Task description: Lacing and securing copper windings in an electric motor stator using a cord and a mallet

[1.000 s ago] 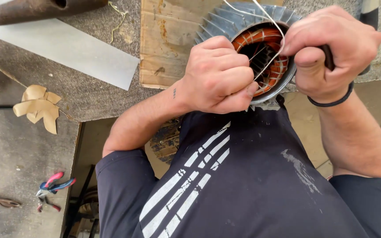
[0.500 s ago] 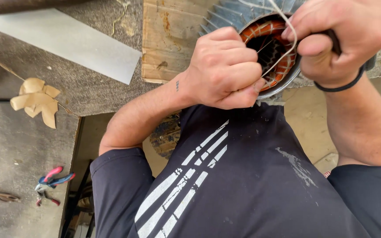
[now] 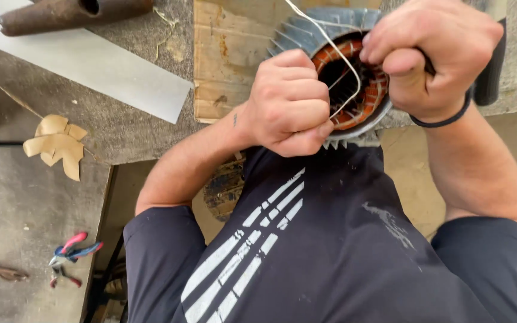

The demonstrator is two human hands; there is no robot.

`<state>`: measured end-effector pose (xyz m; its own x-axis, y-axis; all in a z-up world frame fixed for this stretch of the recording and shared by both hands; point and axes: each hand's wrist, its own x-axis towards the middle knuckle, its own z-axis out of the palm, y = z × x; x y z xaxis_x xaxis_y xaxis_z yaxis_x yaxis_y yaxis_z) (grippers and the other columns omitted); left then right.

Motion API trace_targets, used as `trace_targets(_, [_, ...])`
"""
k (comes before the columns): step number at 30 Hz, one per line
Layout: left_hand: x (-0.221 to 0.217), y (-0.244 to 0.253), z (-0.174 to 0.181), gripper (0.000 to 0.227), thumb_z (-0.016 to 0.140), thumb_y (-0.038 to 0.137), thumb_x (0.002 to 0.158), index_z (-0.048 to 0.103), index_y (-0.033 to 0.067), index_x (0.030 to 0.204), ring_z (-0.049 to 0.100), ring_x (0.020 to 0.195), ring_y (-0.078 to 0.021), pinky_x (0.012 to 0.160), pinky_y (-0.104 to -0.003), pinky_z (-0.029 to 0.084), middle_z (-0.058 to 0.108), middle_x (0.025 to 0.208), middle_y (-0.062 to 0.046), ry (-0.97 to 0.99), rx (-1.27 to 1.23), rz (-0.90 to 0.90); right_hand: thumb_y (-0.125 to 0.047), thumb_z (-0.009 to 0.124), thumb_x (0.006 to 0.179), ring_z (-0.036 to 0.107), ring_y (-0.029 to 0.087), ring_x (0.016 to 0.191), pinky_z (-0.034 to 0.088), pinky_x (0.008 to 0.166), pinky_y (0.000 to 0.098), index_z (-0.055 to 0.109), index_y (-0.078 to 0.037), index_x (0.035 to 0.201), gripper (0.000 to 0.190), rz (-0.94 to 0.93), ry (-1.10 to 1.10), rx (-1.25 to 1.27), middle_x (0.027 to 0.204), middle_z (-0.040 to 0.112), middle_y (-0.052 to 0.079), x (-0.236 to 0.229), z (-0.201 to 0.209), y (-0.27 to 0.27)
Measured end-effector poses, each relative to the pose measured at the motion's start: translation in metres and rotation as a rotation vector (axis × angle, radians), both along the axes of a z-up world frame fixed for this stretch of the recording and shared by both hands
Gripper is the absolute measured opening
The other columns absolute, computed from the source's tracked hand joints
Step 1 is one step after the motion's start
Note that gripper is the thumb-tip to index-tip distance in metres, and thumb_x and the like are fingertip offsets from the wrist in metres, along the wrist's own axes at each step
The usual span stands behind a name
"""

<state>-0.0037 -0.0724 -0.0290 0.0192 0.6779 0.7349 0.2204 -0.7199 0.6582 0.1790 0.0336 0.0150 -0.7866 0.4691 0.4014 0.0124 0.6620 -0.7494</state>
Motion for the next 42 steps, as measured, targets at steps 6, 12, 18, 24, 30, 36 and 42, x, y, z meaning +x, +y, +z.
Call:
trace_targets(6, [-0.001,-0.003,-0.001,0.040,0.042,0.018,0.103,0.039,0.0111,0.064,0.035,0.049,-0.0228,0.064,-0.037,0.038,0.046,0.062,-0.003,0.016,0.055,-0.032,-0.038,0.035,0.113,0.069,0.046,0.069,0.054,0.069,0.0534,0.059,0.012,0.075,0.068,-0.061,0.215,-0.040,0.074,0.066,0.029,0.013,-0.011,-0.016])
trace_targets(12, [0.000,-0.004,-0.004,0.040,0.042,0.019,0.101,0.037,0.0121,0.062,0.032,0.048,-0.0209,0.061,-0.036,0.036,0.042,0.059,-0.002,0.020,0.070,0.003,-0.042,0.048,0.112,0.057,0.025,0.080,0.062,0.085,0.0429,0.058,-0.008,0.091,0.042,-0.226,0.533,-0.122,0.086,0.054,0.009,0.016,-0.002,-0.025])
trace_targets(18, [-0.002,-0.005,0.003,0.040,0.041,0.016,0.101,0.036,0.0106,0.062,0.031,0.049,-0.0252,0.066,-0.038,0.037,0.047,0.061,-0.004,0.059,0.028,-0.024,-0.038,0.053,0.107,0.064,0.029,0.074,0.059,0.065,0.0374,0.068,0.002,0.088,0.047,-0.116,0.522,-0.121,0.078,0.062,0.013,-0.001,-0.014,-0.020])
trace_targets(24, [-0.002,-0.007,-0.003,0.041,0.041,0.021,0.102,0.039,0.0115,0.062,0.039,0.049,-0.0238,0.067,-0.038,0.039,0.054,0.064,-0.003,0.102,-0.016,-0.050,-0.053,0.026,0.114,0.060,0.031,0.064,0.050,0.067,0.0420,0.056,0.002,0.066,0.079,-0.196,0.243,-0.432,0.067,0.059,0.016,-0.027,0.017,-0.028])
trace_targets(30, [-0.002,-0.008,-0.003,0.040,0.043,0.019,0.101,0.035,0.0128,0.062,0.033,0.049,-0.0235,0.066,-0.038,0.037,0.043,0.059,-0.002,0.122,-0.010,-0.024,-0.040,0.033,0.113,0.054,0.028,0.061,0.044,0.066,0.0427,0.051,-0.002,0.063,0.066,-0.215,0.171,-0.241,0.064,0.055,0.011,-0.033,0.008,-0.046])
trace_targets(36, [-0.003,-0.005,-0.002,0.041,0.041,0.019,0.101,0.033,0.0134,0.062,0.030,0.048,-0.0229,0.065,-0.037,0.035,0.040,0.059,-0.002,0.061,0.002,-0.005,-0.052,0.045,0.111,0.047,0.028,0.055,0.046,0.060,0.0406,0.044,-0.007,0.066,0.064,-0.428,0.378,-0.479,0.059,0.043,0.011,-0.007,-0.015,-0.037])
trace_targets(42, [-0.002,-0.001,-0.002,0.038,0.043,0.017,0.097,0.030,0.0164,0.062,0.029,0.048,-0.0203,0.062,-0.034,0.035,0.028,0.059,0.001,0.078,0.064,0.009,-0.051,0.035,0.109,0.063,0.033,0.066,0.049,0.065,0.0411,0.052,0.003,0.067,0.071,-0.249,0.018,-0.284,0.066,0.054,0.016,-0.021,0.003,-0.012])
